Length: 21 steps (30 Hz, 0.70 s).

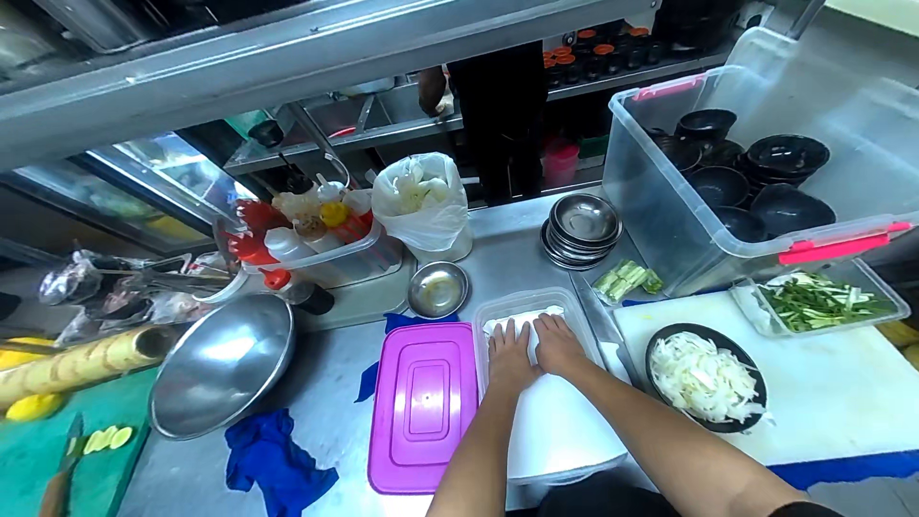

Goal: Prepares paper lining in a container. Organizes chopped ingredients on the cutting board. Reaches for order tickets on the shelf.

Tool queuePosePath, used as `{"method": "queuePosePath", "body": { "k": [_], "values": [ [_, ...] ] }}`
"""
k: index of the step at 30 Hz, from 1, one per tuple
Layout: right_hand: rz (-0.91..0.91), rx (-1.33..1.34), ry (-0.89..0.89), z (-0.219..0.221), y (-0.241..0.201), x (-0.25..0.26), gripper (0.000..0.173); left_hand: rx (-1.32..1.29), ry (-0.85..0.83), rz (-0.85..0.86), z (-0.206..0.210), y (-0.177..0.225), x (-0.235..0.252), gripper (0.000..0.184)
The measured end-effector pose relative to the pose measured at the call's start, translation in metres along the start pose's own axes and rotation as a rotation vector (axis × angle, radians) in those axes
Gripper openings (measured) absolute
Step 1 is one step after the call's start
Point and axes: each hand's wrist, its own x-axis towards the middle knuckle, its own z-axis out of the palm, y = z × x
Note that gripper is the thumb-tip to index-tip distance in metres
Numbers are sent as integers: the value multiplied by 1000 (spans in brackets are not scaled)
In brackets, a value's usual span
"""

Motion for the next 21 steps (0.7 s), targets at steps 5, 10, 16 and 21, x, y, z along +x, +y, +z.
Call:
{"method": "queuePosePath", "body": {
  "k": [5, 10, 16, 21],
  "values": [
    [24, 4, 6, 4, 0, 1, 54, 54, -19, 11, 9, 0, -4, 131],
    [0, 52, -51, -10, -7, -15, 52, 80, -53, 1, 8, 4, -10, 129],
    [-206, -108, -305, -35, -15, -101, 34, 62, -32, 4, 9, 5, -10, 119],
    [-288, -198, -562, 7, 3, -119, 39, 56, -81, -9, 3, 7, -10, 131]
  ]
}}
